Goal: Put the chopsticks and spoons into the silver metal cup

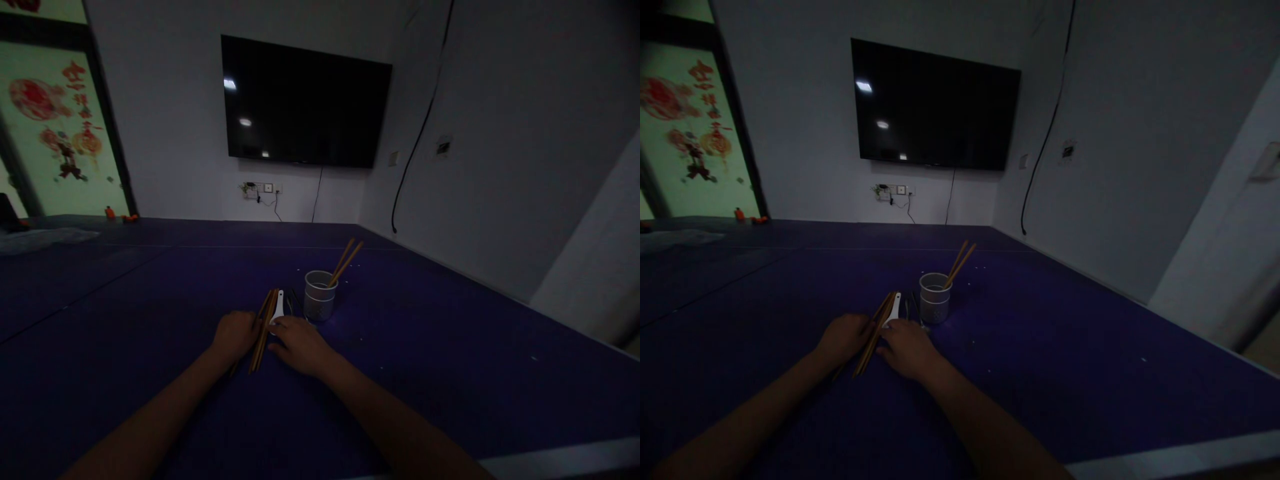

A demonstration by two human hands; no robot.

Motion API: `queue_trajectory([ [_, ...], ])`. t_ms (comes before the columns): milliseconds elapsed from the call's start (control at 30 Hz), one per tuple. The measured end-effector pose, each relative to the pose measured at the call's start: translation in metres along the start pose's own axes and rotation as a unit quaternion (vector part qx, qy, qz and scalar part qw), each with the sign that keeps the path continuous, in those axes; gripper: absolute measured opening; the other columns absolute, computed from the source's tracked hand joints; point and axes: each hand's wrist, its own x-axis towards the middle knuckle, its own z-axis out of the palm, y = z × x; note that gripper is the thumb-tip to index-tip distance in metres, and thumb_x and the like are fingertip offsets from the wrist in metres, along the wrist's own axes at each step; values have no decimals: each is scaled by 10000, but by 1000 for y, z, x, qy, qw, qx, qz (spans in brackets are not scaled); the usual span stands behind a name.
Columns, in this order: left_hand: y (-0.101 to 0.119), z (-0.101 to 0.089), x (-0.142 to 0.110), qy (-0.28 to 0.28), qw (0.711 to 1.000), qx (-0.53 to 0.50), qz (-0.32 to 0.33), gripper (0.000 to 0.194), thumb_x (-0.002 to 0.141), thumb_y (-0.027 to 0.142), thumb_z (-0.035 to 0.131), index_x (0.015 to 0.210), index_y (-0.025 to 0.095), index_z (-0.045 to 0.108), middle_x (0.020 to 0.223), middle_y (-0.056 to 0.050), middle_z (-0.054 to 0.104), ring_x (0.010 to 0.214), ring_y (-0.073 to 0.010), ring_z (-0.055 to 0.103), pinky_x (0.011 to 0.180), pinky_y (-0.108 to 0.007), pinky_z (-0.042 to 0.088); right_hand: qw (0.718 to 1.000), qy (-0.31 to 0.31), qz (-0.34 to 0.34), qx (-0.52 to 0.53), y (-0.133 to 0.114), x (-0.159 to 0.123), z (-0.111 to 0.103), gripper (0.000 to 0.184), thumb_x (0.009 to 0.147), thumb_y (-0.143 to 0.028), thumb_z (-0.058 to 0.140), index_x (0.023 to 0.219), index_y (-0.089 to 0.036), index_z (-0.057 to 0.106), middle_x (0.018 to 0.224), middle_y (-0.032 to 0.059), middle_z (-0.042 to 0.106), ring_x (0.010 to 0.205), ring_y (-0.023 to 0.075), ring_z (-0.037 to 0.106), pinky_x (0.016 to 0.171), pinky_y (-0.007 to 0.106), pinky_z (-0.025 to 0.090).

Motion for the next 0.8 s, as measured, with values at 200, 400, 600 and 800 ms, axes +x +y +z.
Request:
queue_trajectory([
  [200, 0, 0, 0, -1, 1000, -3, -5, 380, 875, 356, 296, 895, 151, 615, 868, -122, 668, 835, -211, 625, 730, -300, 435, 1000, 5, -4, 4, 0, 0, 0, 320, 858, -305, 472, 1150, -179, 513, 1068, 89, 571, 1027, 209, 507, 845, 331, 384],
  [400, 0, 2, 0, 6, 1000, 1, 3, 387, 878, 346, 284, 869, 151, 618, 858, -118, 669, 816, -213, 627, 714, -303, 438, 1000, 8, -8, 2, 1, 1, 3, 316, 859, -300, 474, 1146, -175, 511, 1069, 91, 572, 1029, 210, 508, 856, 334, 383],
  [600, -1, 3, 1, 14, 1000, -3, 3, 379, 874, 345, 296, 858, 150, 621, 858, -116, 667, 816, -210, 627, 705, -296, 438, 1000, 11, -6, 1, 1, 1, 4, 315, 859, -278, 463, 1151, -167, 508, 1079, 97, 573, 1029, 215, 511, 850, 337, 394],
  [800, -1, 5, 1, 20, 1000, -5, 5, 382, 871, 338, 295, 863, 147, 626, 844, -117, 665, 815, -219, 628, 720, -314, 442, 1000, 17, -3, 5, 1, 0, 3, 328, 843, -287, 491, 1150, -175, 515, 1098, 100, 571, 1042, 221, 510, 853, 342, 397],
])
